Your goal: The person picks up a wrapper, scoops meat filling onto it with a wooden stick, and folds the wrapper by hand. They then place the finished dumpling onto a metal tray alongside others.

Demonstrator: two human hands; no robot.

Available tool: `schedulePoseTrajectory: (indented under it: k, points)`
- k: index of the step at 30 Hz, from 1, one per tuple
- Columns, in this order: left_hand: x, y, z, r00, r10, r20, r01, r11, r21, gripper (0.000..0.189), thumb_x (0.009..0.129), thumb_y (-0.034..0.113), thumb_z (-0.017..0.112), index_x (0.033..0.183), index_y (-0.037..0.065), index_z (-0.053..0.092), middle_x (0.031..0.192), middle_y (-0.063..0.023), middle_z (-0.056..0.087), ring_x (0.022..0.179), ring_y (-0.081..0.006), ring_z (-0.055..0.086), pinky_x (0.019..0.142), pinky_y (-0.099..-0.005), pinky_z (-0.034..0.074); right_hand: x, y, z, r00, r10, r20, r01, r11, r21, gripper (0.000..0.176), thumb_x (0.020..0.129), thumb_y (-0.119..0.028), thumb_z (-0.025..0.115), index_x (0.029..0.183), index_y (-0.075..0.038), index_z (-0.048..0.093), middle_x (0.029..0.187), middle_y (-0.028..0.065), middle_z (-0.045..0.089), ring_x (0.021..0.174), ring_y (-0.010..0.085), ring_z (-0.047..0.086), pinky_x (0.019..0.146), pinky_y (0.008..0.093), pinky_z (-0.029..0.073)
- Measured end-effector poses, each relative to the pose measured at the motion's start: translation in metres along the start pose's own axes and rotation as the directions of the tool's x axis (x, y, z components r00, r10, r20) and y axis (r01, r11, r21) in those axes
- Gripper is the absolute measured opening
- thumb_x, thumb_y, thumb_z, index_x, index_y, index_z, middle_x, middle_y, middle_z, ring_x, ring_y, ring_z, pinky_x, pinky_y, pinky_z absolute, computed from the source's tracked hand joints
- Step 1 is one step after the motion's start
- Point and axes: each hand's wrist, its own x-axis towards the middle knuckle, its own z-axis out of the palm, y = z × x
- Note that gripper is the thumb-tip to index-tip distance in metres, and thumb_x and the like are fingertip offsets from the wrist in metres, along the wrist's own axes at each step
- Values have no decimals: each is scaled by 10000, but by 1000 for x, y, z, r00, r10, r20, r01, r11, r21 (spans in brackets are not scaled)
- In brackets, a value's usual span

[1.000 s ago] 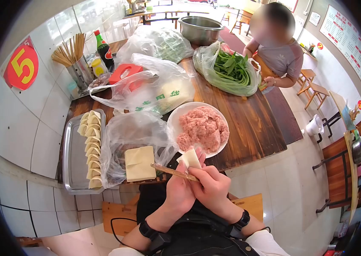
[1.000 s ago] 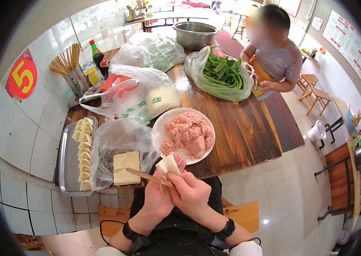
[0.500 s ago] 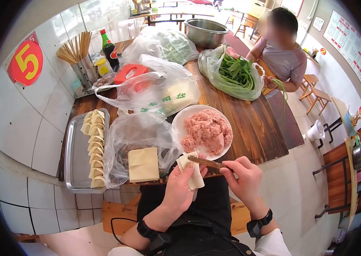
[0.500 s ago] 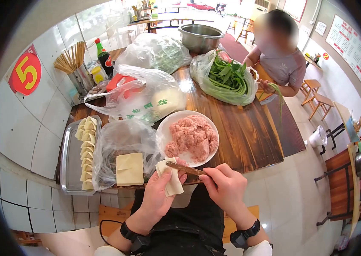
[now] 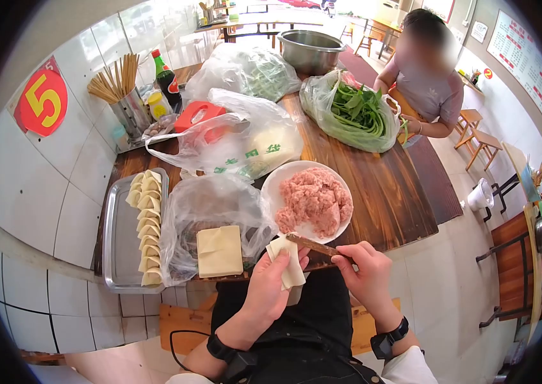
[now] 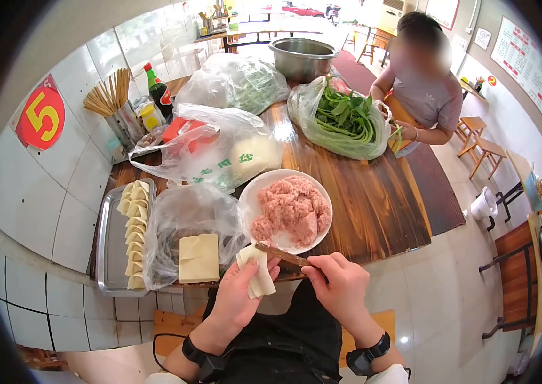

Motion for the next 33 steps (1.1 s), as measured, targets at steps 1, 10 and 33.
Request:
schedulePoseTrajectory:
  k: [1, 10, 33]
  points:
    - [-1, 0, 1, 1000, -10, 6, 10, 1000, -6, 376, 1049, 132, 454, 1409, 21, 461, 1387, -132, 552, 1286, -257, 537, 1099, -412, 426, 1, 3, 0, 1000, -4, -1, 4, 1000, 0, 141, 784, -161, 800, 874, -98, 711, 728, 51, 644, 568, 238, 615, 509, 329, 470]
    - [2, -10, 5, 1000, 15, 23, -12, 991, -132, 396, 1067, 163, 416, 1436, 16, 416, 1397, -116, 537, 1315, -249, 508, 1118, -405, 408, -26, -8, 36, 834, 369, 410, -552, 522, 650, 206, 883, -131, 740, 997, -30, 602, 801, -15, 593, 750, 67, 552, 671, 241, 469]
    - [-2, -4, -5, 843, 508, 178, -432, 441, 787, 111, 1006, 128, 535, 1023, 39, 598, 978, -84, 618, 935, -243, 603, 879, -361, 475, 29, -30, 17, 954, -22, 300, -98, 921, 377, 129, 822, -74, 729, 939, -79, 674, 756, 76, 590, 641, 221, 641, 576, 312, 499]
